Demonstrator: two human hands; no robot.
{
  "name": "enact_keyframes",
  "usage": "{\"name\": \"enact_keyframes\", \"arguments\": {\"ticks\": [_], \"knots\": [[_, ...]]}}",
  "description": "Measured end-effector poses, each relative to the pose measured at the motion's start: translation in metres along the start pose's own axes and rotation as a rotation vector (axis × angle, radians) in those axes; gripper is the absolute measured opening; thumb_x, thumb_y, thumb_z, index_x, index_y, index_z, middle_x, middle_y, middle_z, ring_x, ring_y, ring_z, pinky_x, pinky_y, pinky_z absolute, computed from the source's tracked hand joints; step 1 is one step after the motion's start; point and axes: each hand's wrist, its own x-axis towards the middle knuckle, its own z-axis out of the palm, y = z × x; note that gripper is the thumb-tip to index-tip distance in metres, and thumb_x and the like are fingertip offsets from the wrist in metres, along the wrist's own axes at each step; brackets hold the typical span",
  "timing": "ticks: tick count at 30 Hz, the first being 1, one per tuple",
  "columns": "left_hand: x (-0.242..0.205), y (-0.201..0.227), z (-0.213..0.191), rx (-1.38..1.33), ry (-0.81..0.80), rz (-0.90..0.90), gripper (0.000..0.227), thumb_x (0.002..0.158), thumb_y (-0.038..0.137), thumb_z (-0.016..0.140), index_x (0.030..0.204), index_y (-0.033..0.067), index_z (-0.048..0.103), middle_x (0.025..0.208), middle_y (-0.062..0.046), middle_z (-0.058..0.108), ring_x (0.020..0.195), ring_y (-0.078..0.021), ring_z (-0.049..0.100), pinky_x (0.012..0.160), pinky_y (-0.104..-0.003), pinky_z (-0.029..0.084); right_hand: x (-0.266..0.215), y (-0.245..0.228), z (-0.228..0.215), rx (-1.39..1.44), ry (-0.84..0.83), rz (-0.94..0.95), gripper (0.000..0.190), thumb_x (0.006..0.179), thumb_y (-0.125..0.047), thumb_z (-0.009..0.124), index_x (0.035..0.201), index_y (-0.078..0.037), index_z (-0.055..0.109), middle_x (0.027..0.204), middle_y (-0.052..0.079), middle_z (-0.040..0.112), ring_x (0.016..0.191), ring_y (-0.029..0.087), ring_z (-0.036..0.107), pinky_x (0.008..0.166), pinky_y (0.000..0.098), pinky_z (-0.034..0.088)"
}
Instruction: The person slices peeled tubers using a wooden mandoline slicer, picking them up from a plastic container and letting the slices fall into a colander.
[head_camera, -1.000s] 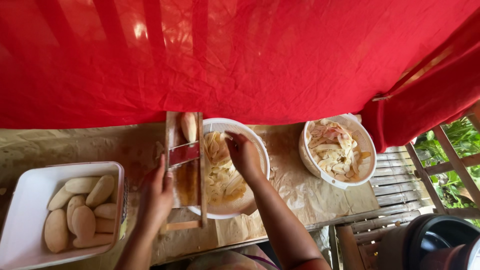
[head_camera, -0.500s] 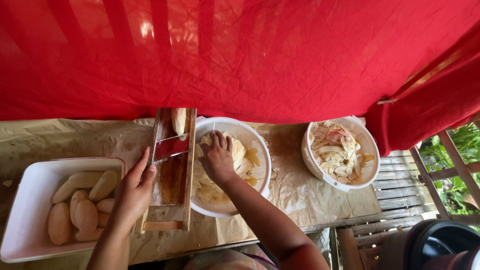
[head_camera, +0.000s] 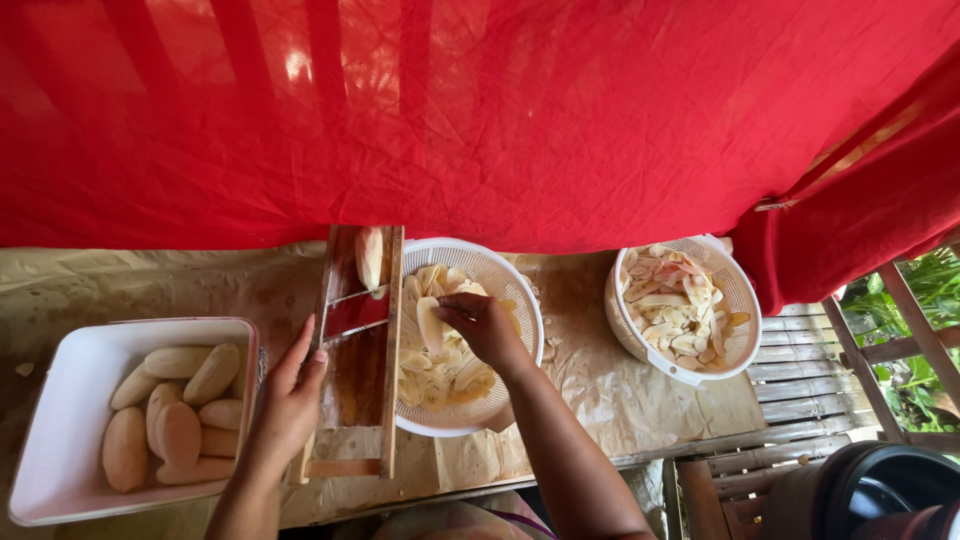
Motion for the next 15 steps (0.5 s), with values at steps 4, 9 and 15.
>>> {"name": "enact_keyframes", "arguments": {"ticks": [4, 9, 15], "knots": [[-0.013, 0.017, 0.031, 0.182, -0.119, -0.459, 0.064, 0.11, 0.02, 0.052, 0.17, 0.0203, 0.033, 0.128, -0.01, 0.06, 0.069, -0.0268, 0.06, 0.06, -0.042, 0.056, -0.027, -0.013, -0.017, -0.183, -0.042, -0.037, 0.025, 0.094, -0.024, 0.074, 0.114, -0.009, 0.078, 0.106, 0.007, 0.081, 0.093, 0.019, 0.077, 0.085, 0.031, 0.06], [-0.023, 0.019, 0.061, 0.361, 0.108, -0.031, 0.062, 0.1, 0.017, 0.059, 0.158, 0.0062, 0.039, 0.115, -0.019, 0.062, 0.096, -0.0244, 0.062, 0.084, -0.038, 0.054, -0.026, -0.057, -0.007, -0.555, 0.123, -0.022, 0.02, 0.096, -0.025, 0.074, 0.108, -0.01, 0.081, 0.112, 0.007, 0.078, 0.085, 0.022, 0.074, 0.08, 0.0357, 0.06], [-0.021, 0.026, 0.073, 0.39, 0.219, -0.034, 0.056, 0.095, 0.016, 0.063, 0.149, 0.0083, 0.05, 0.111, -0.025, 0.058, 0.1, -0.0369, 0.059, 0.081, -0.043, 0.052, 0.018, -0.078, 0.015, -0.778, -0.083, -0.579, 0.061, 0.099, -0.027, 0.064, 0.156, -0.012, 0.046, 0.163, 0.008, 0.035, 0.149, 0.034, 0.036, 0.116, 0.051, 0.029]]}}
